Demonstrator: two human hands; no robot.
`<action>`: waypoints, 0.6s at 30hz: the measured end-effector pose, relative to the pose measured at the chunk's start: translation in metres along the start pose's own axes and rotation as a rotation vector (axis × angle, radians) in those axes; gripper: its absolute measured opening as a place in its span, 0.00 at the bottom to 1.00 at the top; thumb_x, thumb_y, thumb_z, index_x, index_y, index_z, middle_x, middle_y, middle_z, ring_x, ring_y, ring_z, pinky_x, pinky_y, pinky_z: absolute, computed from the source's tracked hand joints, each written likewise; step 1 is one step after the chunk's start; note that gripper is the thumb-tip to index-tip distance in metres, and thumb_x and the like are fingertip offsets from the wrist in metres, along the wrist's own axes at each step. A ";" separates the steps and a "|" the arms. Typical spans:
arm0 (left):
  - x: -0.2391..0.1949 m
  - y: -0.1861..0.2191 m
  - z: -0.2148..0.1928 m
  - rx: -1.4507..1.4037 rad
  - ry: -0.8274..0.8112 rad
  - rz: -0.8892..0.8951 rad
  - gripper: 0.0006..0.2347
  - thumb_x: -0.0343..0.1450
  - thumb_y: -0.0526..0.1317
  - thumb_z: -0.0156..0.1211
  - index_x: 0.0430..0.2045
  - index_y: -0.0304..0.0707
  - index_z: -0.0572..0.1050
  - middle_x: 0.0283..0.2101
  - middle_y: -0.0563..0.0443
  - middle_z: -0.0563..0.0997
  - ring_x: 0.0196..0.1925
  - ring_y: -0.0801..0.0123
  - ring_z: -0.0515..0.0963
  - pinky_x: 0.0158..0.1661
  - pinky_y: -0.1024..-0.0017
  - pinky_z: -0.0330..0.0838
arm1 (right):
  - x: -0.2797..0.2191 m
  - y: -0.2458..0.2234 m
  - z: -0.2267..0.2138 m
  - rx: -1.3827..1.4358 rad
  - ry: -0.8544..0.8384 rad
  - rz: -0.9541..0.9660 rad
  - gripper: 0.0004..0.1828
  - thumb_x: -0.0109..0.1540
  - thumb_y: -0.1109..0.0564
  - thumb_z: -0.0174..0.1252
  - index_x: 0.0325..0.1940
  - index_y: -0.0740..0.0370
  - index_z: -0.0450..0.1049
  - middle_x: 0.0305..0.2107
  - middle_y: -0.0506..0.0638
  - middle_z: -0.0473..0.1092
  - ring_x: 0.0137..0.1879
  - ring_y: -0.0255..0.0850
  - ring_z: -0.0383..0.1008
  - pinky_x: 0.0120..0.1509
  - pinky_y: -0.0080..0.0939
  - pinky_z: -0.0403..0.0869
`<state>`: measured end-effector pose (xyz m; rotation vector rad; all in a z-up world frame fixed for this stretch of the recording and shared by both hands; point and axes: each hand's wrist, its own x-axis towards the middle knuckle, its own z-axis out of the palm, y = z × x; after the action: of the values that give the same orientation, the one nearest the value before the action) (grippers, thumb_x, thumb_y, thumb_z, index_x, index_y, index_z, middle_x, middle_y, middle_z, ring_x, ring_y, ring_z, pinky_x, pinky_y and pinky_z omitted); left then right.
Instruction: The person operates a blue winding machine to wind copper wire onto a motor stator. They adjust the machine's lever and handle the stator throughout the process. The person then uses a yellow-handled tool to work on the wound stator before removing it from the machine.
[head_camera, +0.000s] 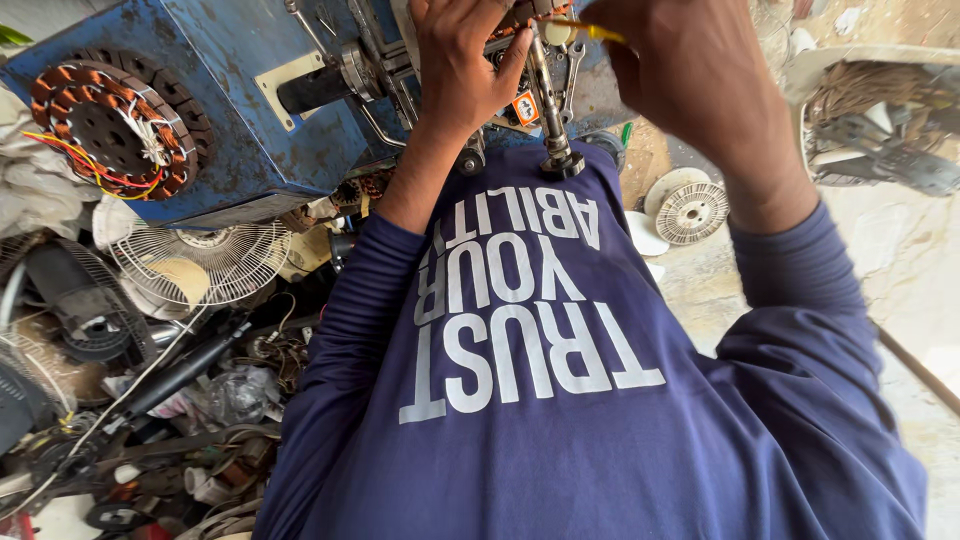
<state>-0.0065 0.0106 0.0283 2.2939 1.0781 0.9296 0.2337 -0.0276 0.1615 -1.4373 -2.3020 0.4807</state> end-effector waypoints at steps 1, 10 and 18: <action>0.000 -0.001 0.000 -0.001 0.007 -0.004 0.13 0.70 0.38 0.72 0.47 0.42 0.78 0.41 0.50 0.82 0.47 0.56 0.77 0.53 0.56 0.59 | -0.001 -0.002 0.001 0.046 -0.002 0.021 0.11 0.64 0.63 0.67 0.51 0.61 0.80 0.33 0.55 0.73 0.35 0.50 0.73 0.39 0.46 0.69; -0.011 -0.011 0.015 -0.043 0.016 -0.137 0.14 0.67 0.40 0.79 0.41 0.43 0.78 0.38 0.53 0.83 0.44 0.59 0.79 0.53 0.57 0.63 | -0.038 -0.014 0.067 0.241 0.158 0.339 0.11 0.71 0.65 0.64 0.59 0.62 0.79 0.31 0.55 0.67 0.33 0.47 0.69 0.37 0.46 0.65; -0.022 -0.023 0.032 -0.019 -0.035 -0.191 0.15 0.67 0.44 0.79 0.38 0.41 0.77 0.34 0.52 0.82 0.40 0.57 0.78 0.50 0.54 0.64 | -0.059 -0.016 0.139 0.425 0.354 0.372 0.15 0.72 0.67 0.55 0.63 0.64 0.72 0.39 0.56 0.72 0.41 0.46 0.74 0.45 0.44 0.71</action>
<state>-0.0053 0.0036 -0.0165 2.1394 1.2427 0.8184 0.1770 -0.0993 0.0402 -1.5776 -1.5495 0.7057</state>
